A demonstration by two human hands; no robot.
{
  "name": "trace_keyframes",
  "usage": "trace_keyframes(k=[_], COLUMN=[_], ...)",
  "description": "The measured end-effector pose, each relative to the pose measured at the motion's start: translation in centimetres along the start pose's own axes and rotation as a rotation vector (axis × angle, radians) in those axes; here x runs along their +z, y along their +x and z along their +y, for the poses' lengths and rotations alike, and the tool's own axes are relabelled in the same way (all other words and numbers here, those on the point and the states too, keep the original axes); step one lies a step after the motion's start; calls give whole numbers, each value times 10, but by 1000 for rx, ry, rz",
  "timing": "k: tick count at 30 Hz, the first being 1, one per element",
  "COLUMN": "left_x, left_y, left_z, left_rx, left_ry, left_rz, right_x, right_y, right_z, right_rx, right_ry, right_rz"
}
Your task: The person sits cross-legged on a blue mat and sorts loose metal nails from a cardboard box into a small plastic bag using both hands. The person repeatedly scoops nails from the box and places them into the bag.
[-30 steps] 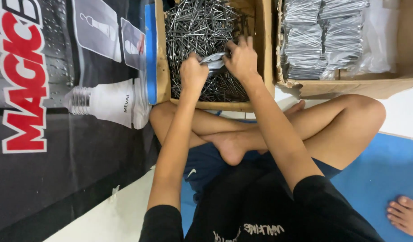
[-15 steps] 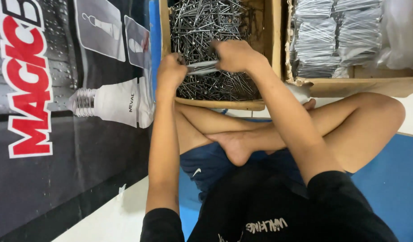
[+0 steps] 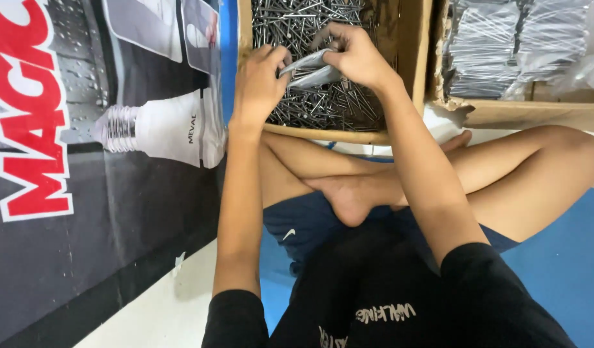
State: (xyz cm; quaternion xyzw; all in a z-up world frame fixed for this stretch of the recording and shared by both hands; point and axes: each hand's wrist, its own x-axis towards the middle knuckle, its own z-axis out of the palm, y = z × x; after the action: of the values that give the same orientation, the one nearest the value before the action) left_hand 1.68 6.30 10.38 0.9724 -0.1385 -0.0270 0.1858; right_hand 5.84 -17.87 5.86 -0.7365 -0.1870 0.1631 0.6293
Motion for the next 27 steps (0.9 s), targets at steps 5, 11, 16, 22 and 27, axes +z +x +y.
trace_keyframes(k=[5,11,16,22,27], left_x=[12,47,53,60,69], left_y=[1,0,1,3,5], left_z=[-3,0,5,18,21], left_rx=[58,4,23,-37,-18], left_ry=[-291,-404,-435,-449,-446], left_rz=[203,559,643,773,843], right_x=[-3,-17,-13,26,28], right_y=[-6,-16,-6,-6,0], right_z=[14,14,71,64,76], right_rx=[-102,20,528,719,694], right_ry=[9,4,-470,-690,-698], right_rz=[64,265,252,-175,-72])
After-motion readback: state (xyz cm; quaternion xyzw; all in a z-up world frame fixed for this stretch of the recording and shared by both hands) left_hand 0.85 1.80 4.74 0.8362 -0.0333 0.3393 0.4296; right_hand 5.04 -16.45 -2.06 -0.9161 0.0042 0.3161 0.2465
